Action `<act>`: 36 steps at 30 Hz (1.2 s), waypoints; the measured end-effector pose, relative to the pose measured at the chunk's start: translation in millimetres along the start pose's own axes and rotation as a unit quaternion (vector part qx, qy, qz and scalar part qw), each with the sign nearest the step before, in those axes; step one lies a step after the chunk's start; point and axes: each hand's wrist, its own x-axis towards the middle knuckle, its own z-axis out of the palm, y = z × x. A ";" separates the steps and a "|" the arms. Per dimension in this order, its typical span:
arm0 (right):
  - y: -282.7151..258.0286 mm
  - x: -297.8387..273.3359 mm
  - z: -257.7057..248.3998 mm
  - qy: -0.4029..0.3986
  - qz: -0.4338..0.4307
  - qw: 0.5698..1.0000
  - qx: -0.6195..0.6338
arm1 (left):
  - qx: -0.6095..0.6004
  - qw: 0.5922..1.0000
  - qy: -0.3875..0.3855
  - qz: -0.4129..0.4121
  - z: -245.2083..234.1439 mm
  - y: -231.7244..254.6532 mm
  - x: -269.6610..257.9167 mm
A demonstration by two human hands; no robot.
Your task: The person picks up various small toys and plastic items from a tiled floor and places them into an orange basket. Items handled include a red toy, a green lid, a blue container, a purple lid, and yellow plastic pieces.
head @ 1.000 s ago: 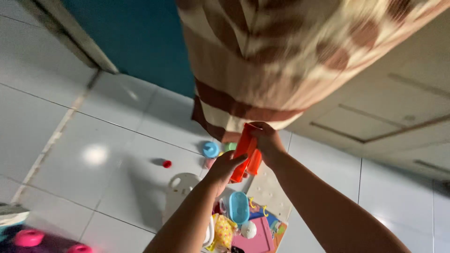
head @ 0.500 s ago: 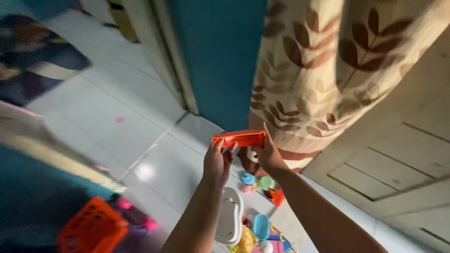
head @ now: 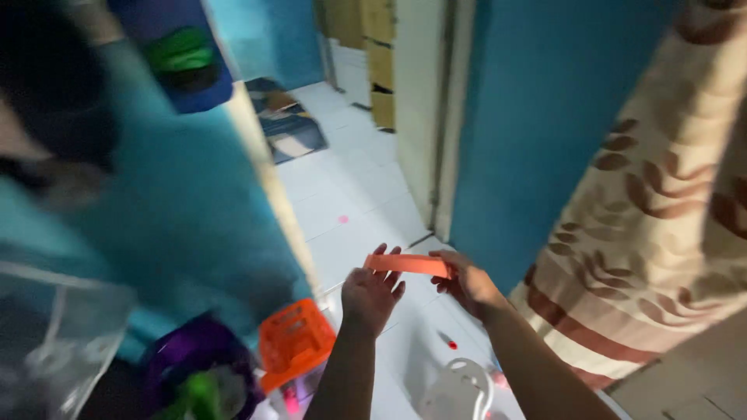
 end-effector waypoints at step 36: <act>231.4 149.5 344.4 0.022 0.118 0.993 -0.012 | 0.055 0.983 0.080 0.154 -280.4 242.1 -12.7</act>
